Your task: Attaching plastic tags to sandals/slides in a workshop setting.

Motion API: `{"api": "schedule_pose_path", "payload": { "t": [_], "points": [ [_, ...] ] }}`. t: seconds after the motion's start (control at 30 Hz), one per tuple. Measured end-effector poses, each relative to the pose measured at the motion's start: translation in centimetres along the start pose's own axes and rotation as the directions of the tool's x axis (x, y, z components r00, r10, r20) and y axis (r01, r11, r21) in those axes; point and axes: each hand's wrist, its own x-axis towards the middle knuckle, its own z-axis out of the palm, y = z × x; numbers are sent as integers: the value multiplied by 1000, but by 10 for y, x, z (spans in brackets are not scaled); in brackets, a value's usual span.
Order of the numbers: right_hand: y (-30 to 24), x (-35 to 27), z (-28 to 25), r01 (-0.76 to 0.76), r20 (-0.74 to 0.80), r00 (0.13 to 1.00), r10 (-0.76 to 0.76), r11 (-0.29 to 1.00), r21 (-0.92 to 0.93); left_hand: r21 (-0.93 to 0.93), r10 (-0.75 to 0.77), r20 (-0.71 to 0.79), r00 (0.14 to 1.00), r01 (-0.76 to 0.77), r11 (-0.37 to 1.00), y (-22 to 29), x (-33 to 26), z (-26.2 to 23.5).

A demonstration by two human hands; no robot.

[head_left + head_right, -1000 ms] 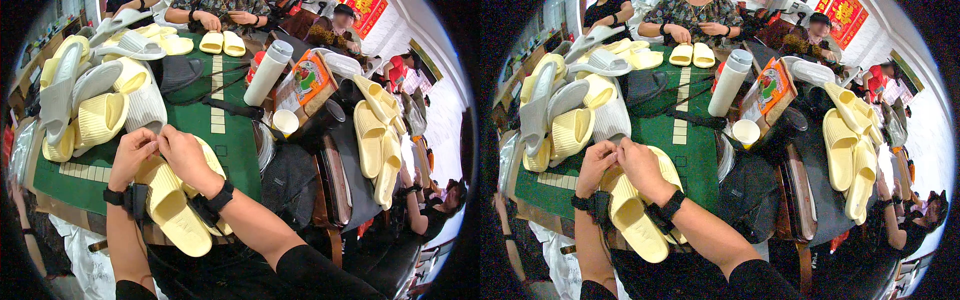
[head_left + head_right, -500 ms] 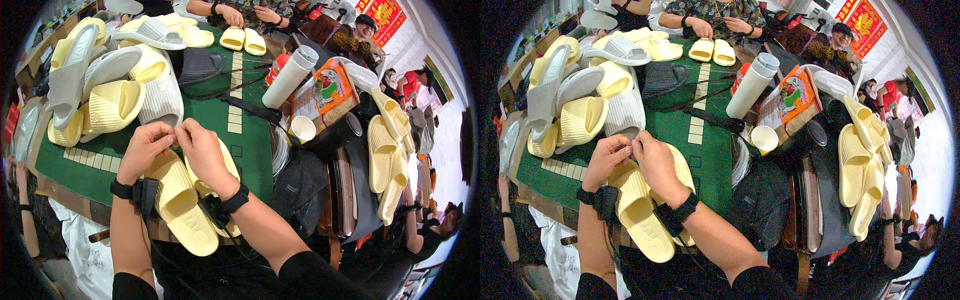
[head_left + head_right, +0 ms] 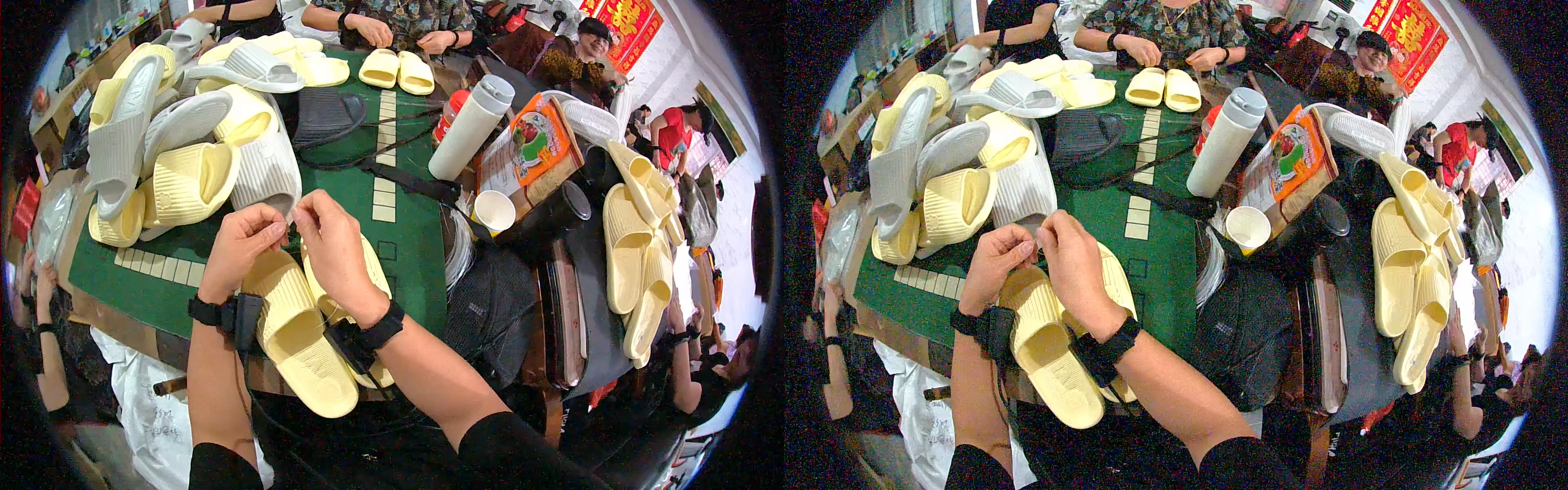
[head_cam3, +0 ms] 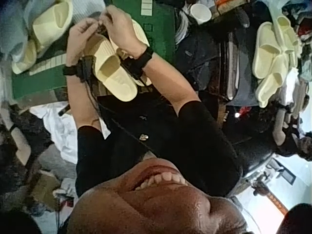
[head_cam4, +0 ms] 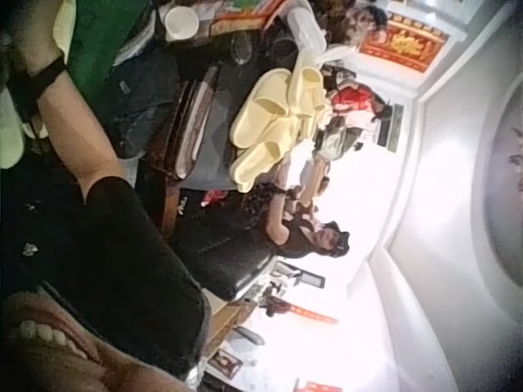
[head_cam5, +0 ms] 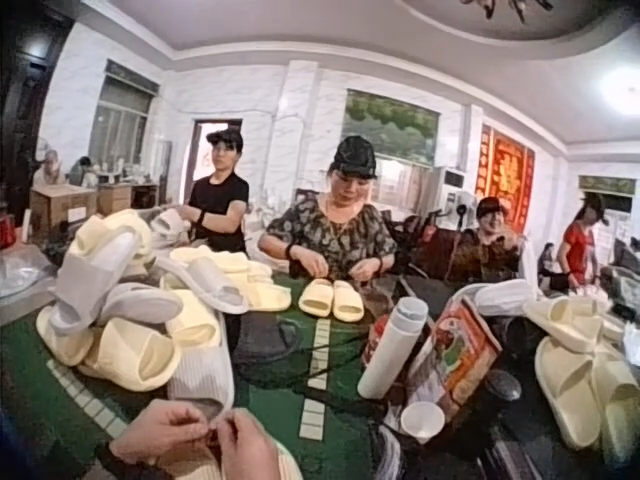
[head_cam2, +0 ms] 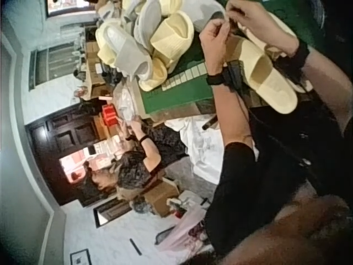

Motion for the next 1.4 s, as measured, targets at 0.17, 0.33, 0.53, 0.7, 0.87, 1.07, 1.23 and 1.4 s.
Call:
{"api": "schedule_pose_path", "payload": {
  "t": [0.17,0.33,0.53,0.7,0.87,1.07,1.23,1.4],
  "points": [
    [-9,3,-3,-37,1,999,37,998,47,-17,1,18,1000,0,1000,4,-1,0],
    [-8,2,-3,-81,68,995,78,995,52,25,0,28,1000,0,1000,5,-1,0],
    [-13,1,-3,-78,64,995,76,996,32,-18,19,40,999,-18,1000,4,-2,-4],
    [-7,-1,-1,-109,100,989,105,993,36,2,31,36,999,-31,1000,3,-1,-3],
    [-9,0,-6,-129,106,986,125,991,33,17,20,24,1000,-21,1000,7,-3,-1],
    [7,-3,5,2,-25,1000,-3,1000,-31,192,79,-18,997,-74,979,5,2,3],
    [-9,-1,2,-20,41,999,18,998,59,81,40,0,999,-39,996,9,-5,-2],
    [-4,-2,-3,-43,119,992,37,998,46,41,39,23,999,-40,998,6,-1,3]
  ]
}}
